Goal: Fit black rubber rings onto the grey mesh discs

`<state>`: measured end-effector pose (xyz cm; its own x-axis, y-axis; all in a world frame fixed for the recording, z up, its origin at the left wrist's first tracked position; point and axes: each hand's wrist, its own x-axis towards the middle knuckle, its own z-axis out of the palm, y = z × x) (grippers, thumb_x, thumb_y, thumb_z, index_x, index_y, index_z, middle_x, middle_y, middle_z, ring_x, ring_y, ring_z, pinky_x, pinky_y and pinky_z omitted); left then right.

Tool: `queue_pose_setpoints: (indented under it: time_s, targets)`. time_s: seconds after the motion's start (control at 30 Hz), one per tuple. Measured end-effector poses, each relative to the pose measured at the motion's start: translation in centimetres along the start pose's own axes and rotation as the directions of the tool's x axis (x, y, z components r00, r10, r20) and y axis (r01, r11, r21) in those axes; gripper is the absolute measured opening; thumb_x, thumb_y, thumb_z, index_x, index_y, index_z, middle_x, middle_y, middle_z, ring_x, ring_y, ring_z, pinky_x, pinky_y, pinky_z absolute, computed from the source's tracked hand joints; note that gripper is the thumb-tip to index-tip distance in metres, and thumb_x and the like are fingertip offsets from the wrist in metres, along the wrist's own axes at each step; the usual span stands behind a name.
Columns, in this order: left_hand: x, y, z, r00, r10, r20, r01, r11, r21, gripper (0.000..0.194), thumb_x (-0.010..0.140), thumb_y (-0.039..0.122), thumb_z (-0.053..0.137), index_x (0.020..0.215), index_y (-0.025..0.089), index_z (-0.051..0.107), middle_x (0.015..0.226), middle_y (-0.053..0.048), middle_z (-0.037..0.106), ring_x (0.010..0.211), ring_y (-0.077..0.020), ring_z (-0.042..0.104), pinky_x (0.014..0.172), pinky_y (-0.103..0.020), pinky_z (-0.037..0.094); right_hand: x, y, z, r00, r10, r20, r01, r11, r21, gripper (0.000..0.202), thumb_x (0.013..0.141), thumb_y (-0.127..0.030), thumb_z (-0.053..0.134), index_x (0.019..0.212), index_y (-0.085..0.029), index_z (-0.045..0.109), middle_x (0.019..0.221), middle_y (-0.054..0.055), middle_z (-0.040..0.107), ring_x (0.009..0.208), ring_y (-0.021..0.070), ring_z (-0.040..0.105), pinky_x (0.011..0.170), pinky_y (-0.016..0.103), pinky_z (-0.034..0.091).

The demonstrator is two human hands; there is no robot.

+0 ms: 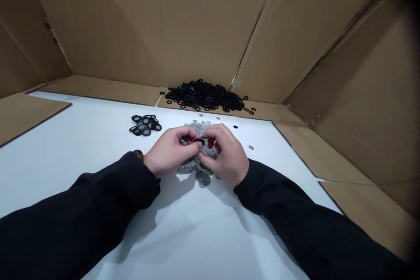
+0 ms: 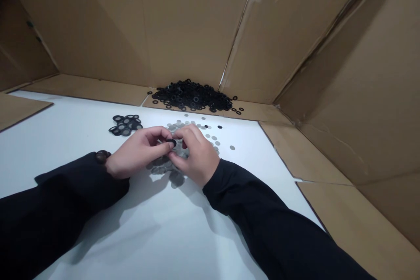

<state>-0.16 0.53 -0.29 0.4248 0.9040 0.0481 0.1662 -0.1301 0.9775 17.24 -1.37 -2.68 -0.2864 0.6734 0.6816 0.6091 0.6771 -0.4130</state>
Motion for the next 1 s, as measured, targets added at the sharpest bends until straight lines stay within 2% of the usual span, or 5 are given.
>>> queue_pose_setpoints:
  time_s: [0.17,0.5,0.67,0.83,1.0]
  targets:
    - [0.06,0.06,0.11,0.999,-0.038,0.013,0.039,0.999,-0.019,0.013,0.075,0.025,0.063,0.082,0.015,0.059,0.072,0.001,0.057,0.060,-0.0094,0.050,0.055,-0.022,0.039,0.15,-0.27,-0.14,0.997,-0.069,-0.027,0.067,0.997,-0.038,0.019,0.077,-0.012,0.060,0.093,-0.022,0.055,0.091,0.004,0.057,0.068,0.0133,0.052,0.060,0.027,0.048]
    - [0.02,0.00,0.09,0.997,-0.070,0.037,0.071,0.997,-0.014,0.016,0.076,0.030,0.064,0.080,0.015,0.062,0.069,0.001,0.057,0.059,-0.0097,0.050,0.057,-0.023,0.040,0.15,-0.26,-0.20,0.994,-0.099,-0.047,0.094,0.991,-0.097,0.017,0.079,-0.016,0.060,0.095,-0.021,0.058,0.097,0.007,0.058,0.079,0.0167,0.060,0.064,0.030,0.054]
    - [0.05,-0.02,-0.02,0.997,-0.061,0.052,0.062,0.998,-0.014,0.016,0.077,0.030,0.063,0.080,0.014,0.063,0.072,-0.001,0.062,0.061,-0.0110,0.053,0.059,-0.024,0.042,-0.19,0.43,-0.27,0.993,-0.119,-0.023,0.116,0.988,-0.106,0.029,0.079,-0.016,0.061,0.107,-0.024,0.062,0.102,0.007,0.058,0.088,0.0187,0.062,0.070,0.032,0.057]
    - [0.17,-0.17,-0.09,0.996,-0.039,0.078,0.040,0.999,-0.017,0.016,0.077,0.029,0.061,0.081,0.014,0.065,0.073,-0.002,0.063,0.062,-0.0115,0.054,0.059,-0.024,0.043,-0.18,0.43,-0.15,0.989,-0.148,0.021,0.149,0.987,-0.057,0.044,0.077,-0.010,0.058,0.118,-0.025,0.059,0.108,0.008,0.057,0.094,0.0194,0.061,0.076,0.035,0.058]
    - [0.12,-0.22,-0.02,0.997,-0.031,0.075,0.028,0.999,0.034,0.016,0.077,0.030,0.061,0.074,0.015,0.062,0.067,0.000,0.058,0.060,-0.0109,0.051,0.057,-0.023,0.041,0.02,0.06,-0.08,0.997,-0.080,-0.012,0.079,0.996,-0.047,0.026,0.079,-0.020,0.063,0.105,-0.022,0.058,0.107,0.009,0.055,0.092,0.0198,0.060,0.072,0.035,0.058]
